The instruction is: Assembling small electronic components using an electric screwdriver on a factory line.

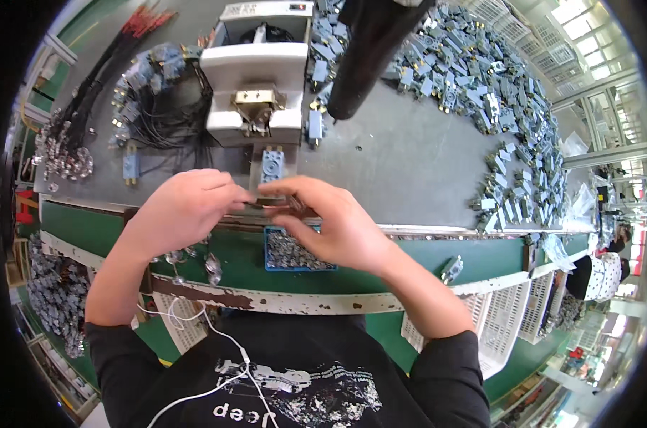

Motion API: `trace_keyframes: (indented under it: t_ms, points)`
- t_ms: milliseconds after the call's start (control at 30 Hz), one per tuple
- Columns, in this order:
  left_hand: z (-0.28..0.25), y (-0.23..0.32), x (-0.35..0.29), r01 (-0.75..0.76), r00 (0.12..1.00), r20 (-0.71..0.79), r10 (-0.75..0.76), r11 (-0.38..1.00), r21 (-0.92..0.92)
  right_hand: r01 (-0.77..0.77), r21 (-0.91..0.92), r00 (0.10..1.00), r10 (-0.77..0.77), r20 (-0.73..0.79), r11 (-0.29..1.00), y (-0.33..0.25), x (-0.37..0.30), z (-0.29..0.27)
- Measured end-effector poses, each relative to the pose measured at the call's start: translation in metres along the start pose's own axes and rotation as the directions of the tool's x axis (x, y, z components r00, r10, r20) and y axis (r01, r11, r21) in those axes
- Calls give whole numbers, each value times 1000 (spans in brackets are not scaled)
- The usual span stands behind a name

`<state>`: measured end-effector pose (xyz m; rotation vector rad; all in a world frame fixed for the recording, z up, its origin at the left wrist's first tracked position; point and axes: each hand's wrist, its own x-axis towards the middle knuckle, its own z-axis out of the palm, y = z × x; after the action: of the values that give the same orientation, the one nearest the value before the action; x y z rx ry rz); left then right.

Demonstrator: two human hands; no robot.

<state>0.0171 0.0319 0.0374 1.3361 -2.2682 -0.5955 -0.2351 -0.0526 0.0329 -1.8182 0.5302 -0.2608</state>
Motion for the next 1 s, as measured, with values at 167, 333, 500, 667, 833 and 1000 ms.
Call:
trace_keyframes:
  t_ms: [167, 333, 500, 667, 833, 1000]
  points:
    - [-3, 4, 11, -43, 993, -109, 48, 998, 54, 29, 214, 992, -2, -129, 976, 14, -3, 2]
    - [-13, 6, 14, -56, 994, -86, 69, 988, 141, -15, 587, 999, 31, -17, 810, 25, 1, 1]
    - [-22, 8, 16, -31, 995, -88, 42, 992, 122, -156, 772, 987, 122, 103, 616, 23, 5, 4]
    - [-18, 8, 15, 9, 994, -112, -1, 997, 76, -12, 672, 986, 120, -113, 740, 18, 0, 16]
    - [-16, 11, 11, 43, 993, -114, -40, 999, 20, -125, 471, 974, 199, -111, 873, 14, -5, 8]
    - [0, 18, 17, 138, 964, -192, -186, 961, -240, 254, 368, 841, -17, -541, 894, 21, 1, 27]
